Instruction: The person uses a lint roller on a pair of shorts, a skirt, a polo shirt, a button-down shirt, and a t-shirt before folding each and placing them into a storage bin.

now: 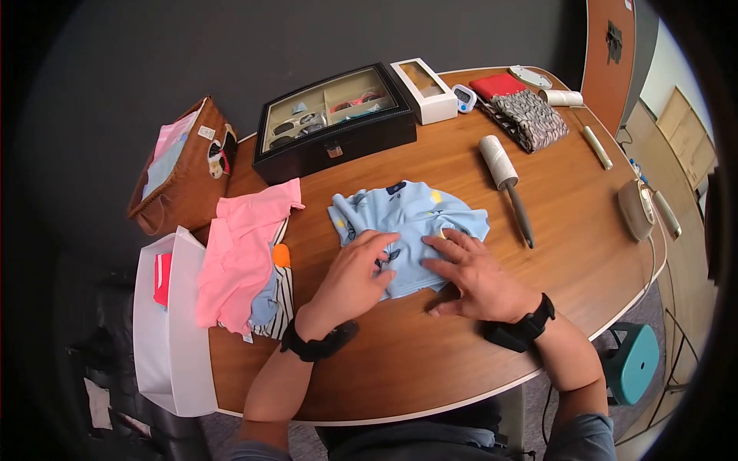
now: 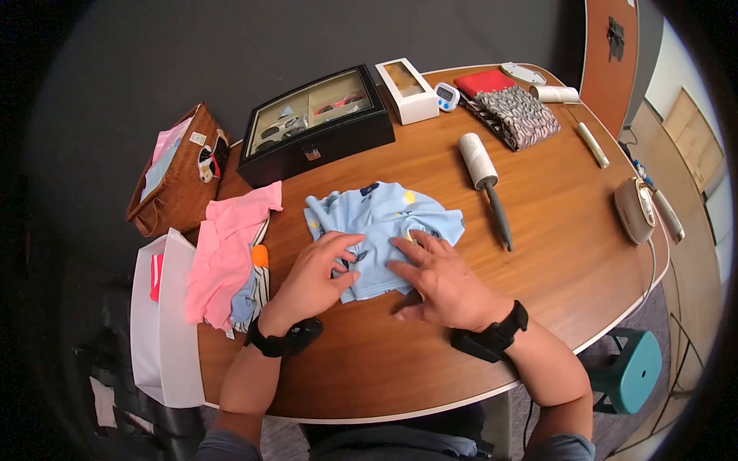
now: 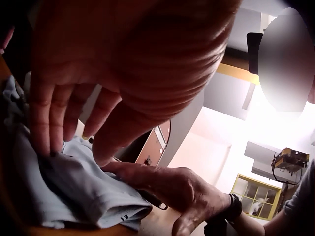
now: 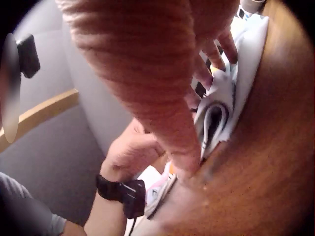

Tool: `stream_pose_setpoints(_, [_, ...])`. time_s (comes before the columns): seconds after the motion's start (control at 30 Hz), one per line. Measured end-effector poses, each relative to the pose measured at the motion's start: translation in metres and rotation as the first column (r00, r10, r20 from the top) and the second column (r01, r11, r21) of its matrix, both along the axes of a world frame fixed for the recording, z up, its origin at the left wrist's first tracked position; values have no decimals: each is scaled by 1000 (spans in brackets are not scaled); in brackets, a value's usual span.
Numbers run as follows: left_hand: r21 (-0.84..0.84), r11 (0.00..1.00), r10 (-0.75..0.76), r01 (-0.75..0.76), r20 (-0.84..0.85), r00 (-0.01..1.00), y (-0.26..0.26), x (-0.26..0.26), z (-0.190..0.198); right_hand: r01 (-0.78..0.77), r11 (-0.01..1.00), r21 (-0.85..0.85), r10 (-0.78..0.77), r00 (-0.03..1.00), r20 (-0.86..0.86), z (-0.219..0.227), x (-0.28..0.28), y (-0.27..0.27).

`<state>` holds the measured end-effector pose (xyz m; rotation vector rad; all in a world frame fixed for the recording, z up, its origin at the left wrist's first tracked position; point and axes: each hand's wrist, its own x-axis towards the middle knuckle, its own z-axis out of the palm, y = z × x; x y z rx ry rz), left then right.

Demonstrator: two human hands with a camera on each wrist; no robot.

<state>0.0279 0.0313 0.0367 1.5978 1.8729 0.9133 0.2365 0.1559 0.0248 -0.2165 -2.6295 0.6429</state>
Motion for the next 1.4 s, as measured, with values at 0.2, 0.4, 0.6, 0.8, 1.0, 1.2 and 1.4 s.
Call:
stream_pose_setpoints(0.2, [155, 960, -201, 234, -206, 958, -5, 2, -2, 45, 981, -188, -61, 995, -83, -29, -6, 21])
stream_pose_setpoints(0.4, [161, 972, -110, 173, -340, 934, 0, 9, -14, 6, 990, -139, -16, 997, -75, -14, -7, 8])
stream_pose_setpoints(0.6, [479, 870, -10, 115, -216, 976, -11, 35, 30, 51, 975, -215, -117, 945, -307, -9, -7, 4])
stream_pose_setpoints(0.8, [491, 825, -266, 281, -102, 959, -33, 72, 60, 77, 991, -112, -119, 891, -437, 2, -2, -4])
stream_pose_setpoints(1.0, [356, 830, 192, -429, 541, 819, -88, 53, 93, -182, 804, -566, -39, 934, -356, 4, 10, 9])
stream_pose_setpoints(1.2, [395, 844, -16, -363, 695, 719, -109, 15, 100, -473, 480, -739, 234, 881, -412, 35, 61, 44])
stream_pose_setpoints(1.4, [177, 870, 297, -461, 558, 775, -45, -15, 78, 40, 365, -930, -337, 937, -92, 38, 35, 37])
